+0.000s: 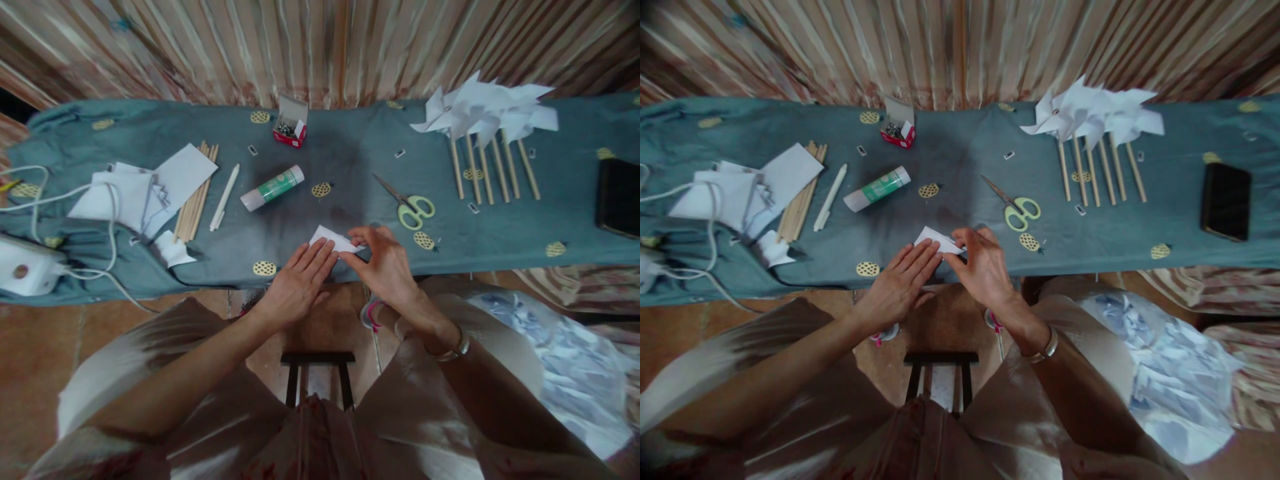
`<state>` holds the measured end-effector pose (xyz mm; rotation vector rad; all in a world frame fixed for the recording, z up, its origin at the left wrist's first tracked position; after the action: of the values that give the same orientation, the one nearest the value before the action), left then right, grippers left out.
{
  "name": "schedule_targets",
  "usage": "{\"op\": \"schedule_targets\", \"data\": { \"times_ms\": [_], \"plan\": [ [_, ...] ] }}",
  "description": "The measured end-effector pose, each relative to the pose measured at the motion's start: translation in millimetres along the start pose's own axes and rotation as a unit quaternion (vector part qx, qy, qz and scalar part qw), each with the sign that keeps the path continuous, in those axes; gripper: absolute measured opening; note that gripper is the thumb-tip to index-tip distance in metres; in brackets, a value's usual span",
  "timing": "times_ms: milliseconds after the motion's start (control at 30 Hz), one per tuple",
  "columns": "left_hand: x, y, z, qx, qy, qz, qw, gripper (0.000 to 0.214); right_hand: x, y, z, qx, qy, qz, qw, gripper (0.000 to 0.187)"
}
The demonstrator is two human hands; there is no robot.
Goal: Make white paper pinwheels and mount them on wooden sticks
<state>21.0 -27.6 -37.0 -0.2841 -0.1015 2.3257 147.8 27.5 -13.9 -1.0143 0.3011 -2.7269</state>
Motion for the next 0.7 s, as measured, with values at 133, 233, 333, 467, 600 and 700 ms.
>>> {"op": "schedule_targets", "data": {
  "times_ms": [133,233,333,467,600,700],
  "plan": [
    [6.8,8.2,4.6,-0.008,-0.006,0.002,1.000,0.069,-3.7,2.3,2.9,-0.006,-0.015,0.012,1.000,0.022],
    [16.9,22.9,10.4,-0.008,-0.005,0.010,1.000,0.063,-8.9,3.7,6.7,-0.006,-0.021,0.014,1.000,0.019],
    [25.0,41.8,18.4,-0.013,-0.011,0.013,1.000,0.059,-11.7,5.0,8.1,0.000,-0.022,0.018,1.000,0.019],
    [31.6,63.5,27.7,-0.035,-0.024,0.014,0.999,0.059,-11.5,5.7,7.8,0.007,-0.025,0.025,0.999,0.020],
    [39.3,65.7,30.8,-0.058,-0.014,0.026,0.998,0.052,-11.9,5.6,8.4,0.011,-0.025,0.018,0.999,0.021],
    [38.0,53.0,54.5,-0.117,0.013,0.049,0.992,0.046,-12.2,4.8,10.5,0.003,-0.033,0.007,0.999,0.018]
  ]
}}
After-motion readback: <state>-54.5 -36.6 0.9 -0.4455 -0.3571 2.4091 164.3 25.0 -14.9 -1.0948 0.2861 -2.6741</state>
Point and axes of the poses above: each hand's wrist, its own y-axis away from the middle knuckle, its own z-axis out of the back of the hand, x = y × z, the point moved 9 cm from there along -y, towards the middle knuckle, and after that the axes turned 5 degrees about -x, right-handed, at the moved point
